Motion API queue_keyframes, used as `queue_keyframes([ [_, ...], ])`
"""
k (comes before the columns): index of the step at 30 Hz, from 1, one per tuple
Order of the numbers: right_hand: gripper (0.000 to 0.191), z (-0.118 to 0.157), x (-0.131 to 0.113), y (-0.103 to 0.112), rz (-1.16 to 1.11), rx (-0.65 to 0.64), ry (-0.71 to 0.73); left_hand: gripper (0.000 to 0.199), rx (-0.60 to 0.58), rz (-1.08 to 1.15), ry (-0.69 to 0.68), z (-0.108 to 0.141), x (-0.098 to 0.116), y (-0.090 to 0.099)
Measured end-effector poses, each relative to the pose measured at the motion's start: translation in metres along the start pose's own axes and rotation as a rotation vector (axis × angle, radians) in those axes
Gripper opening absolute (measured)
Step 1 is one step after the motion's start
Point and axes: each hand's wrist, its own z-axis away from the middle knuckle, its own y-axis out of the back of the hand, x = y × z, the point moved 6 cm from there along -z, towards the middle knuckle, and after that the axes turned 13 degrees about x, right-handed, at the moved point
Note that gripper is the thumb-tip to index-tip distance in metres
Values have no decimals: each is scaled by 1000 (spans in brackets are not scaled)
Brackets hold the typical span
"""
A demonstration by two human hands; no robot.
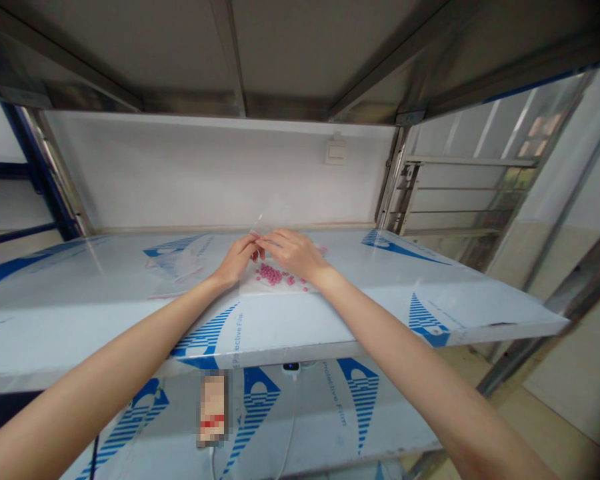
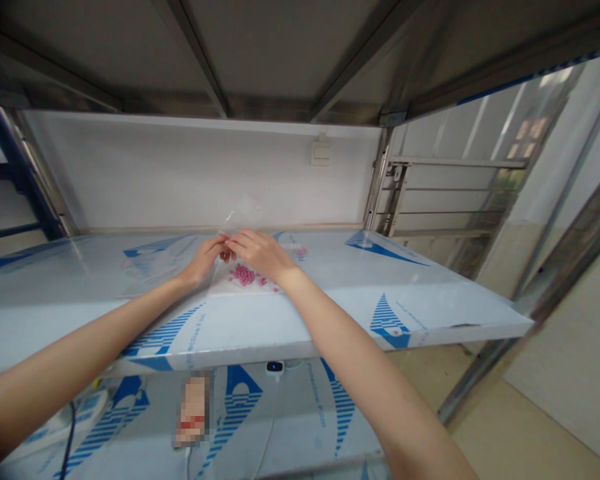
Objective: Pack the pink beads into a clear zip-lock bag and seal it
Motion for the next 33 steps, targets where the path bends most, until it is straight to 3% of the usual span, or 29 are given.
queue_keyframes([
  [7, 23, -3, 4, 10, -269, 167, -236, 30, -17, -126, -57, 1, 9, 1],
  [12, 23, -3, 6, 8, -496, 149, -427, 39, 67, -247, -88, 0, 14, 5],
  [18, 28, -4, 4, 7, -521, 145, -426, 39, 111, -336, -159, 1, 19, 9],
  [25, 33, -2, 1, 4, -447, 59, -316, 35, 171, -390, -148, 0, 18, 13],
  [30, 36, -3, -3, 6, -519, 63, -324, 30, 169, -387, -157, 0, 19, 13],
  [33, 35, -4, 0, 4, -538, 112, -409, 27, 156, -385, -174, -1, 21, 13],
])
